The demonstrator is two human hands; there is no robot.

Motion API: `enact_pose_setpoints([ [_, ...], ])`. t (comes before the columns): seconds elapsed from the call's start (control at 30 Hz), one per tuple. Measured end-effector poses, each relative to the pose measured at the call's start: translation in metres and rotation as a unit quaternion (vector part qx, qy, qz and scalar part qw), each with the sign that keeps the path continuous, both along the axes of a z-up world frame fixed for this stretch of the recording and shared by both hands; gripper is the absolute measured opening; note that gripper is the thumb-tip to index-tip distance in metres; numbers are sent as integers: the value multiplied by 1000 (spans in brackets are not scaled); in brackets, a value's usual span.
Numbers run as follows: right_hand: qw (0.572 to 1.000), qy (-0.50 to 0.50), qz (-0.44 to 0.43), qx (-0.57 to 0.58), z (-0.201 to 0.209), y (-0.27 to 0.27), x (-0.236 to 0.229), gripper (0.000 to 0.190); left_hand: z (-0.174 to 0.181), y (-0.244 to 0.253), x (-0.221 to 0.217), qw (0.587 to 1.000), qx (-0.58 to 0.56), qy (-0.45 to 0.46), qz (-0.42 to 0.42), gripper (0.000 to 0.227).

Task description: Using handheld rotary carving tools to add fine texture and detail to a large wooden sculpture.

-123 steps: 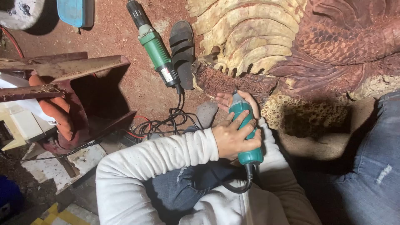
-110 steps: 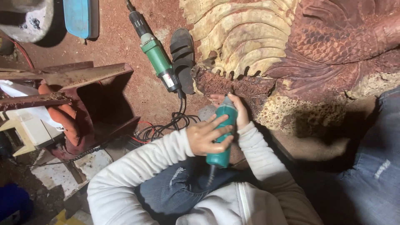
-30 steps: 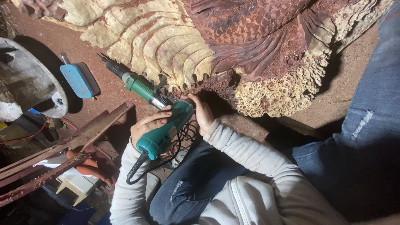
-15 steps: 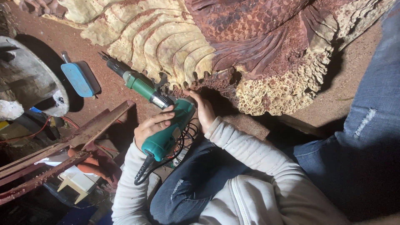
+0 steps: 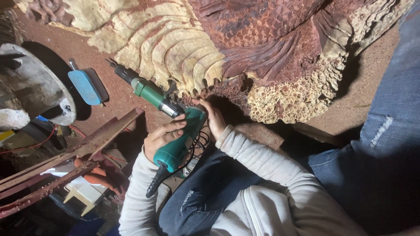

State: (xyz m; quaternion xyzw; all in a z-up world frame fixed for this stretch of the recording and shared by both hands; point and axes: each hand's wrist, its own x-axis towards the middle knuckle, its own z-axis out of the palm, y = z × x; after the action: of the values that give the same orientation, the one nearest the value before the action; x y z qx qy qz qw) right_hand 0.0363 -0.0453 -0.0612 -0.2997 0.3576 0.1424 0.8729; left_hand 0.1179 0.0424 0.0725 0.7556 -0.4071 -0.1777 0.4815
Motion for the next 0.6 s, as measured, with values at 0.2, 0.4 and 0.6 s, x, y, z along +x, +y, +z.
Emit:
enact_pose_setpoints([
  [0.2, 999, 5, -13, 50, -15, 3, 1, 46, -1, -6, 4, 1000, -6, -12, -12, 15],
  [0.4, 999, -6, -19, 46, -37, 13, 1, 46, -5, -7, 6, 1000, -6, -2, -7, 16],
  [0.6, 999, 5, 16, 27, 2, 5, -3, 41, -21, 38, -33, 997, -31, -67, 30, 18],
])
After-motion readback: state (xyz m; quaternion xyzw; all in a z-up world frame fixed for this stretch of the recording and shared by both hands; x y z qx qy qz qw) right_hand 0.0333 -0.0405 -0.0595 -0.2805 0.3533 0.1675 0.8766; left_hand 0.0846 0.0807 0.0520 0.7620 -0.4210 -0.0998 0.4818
